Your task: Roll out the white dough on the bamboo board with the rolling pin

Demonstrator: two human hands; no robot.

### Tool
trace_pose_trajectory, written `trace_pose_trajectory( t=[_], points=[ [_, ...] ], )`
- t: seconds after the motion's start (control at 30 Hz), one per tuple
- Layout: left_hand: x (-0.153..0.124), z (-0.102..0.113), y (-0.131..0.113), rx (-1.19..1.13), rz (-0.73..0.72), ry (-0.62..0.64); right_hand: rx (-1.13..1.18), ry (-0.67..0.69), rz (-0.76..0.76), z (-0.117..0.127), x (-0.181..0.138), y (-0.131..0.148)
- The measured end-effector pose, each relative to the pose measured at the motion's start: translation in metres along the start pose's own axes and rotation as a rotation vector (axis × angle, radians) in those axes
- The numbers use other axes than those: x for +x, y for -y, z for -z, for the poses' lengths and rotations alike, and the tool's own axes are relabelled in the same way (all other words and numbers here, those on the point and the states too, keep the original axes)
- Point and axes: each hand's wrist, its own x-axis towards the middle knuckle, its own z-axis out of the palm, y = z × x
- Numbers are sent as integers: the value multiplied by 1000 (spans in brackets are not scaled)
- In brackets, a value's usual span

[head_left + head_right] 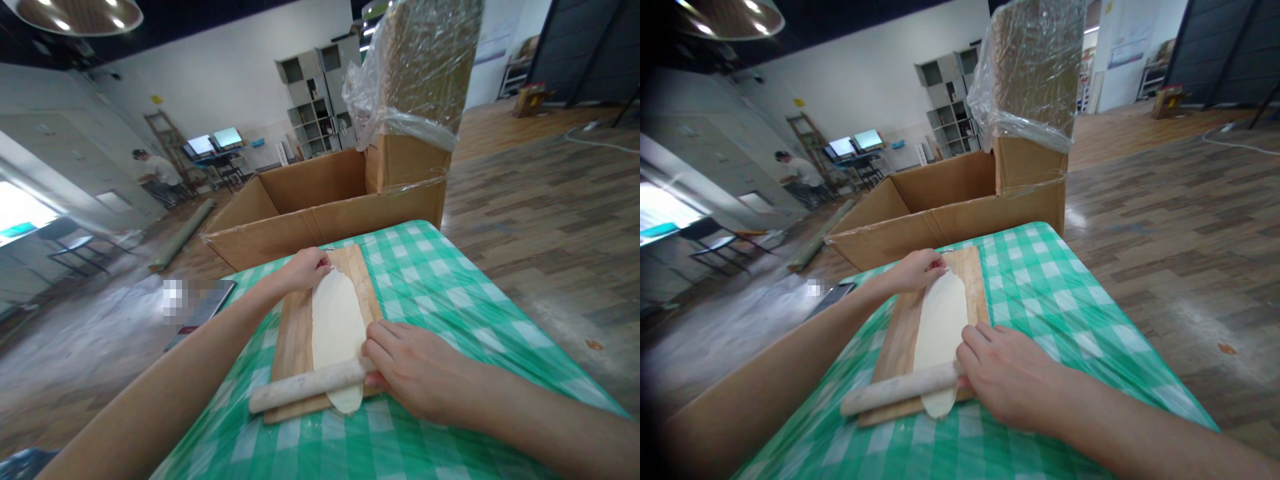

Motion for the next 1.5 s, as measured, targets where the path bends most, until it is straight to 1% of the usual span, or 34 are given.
trace_pose_trajectory(
  t=[0.17,0.27,0.33,0.47,0.57,0.67,0.93,1.07,1.17,1.27,1.5],
  points=[
    [-4,-3,12,-87,-23,25,5,1,-5,0,1,0],
    [-6,-6,13,-177,14,-42,15,9,-5,1,0,0],
    [-7,-5,9,-204,4,-60,24,17,-4,2,0,0],
    [-12,2,2,-154,-43,-18,22,28,-14,2,1,-1],
    [-17,5,1,-104,-54,-37,11,25,-14,0,1,-1],
    [-17,3,-1,-68,-40,-46,7,24,-8,1,1,1],
    [-10,3,-13,-7,7,-4,-4,8,-8,2,0,1],
    [-13,0,-4,-63,-5,-5,0,17,-1,3,1,1],
    [-17,-4,2,-147,27,-44,9,18,-7,4,1,1],
    [-19,-5,-1,-183,37,-66,10,18,-11,4,1,1],
    [-11,1,-16,-65,41,22,8,16,-23,2,1,1]
  ],
)
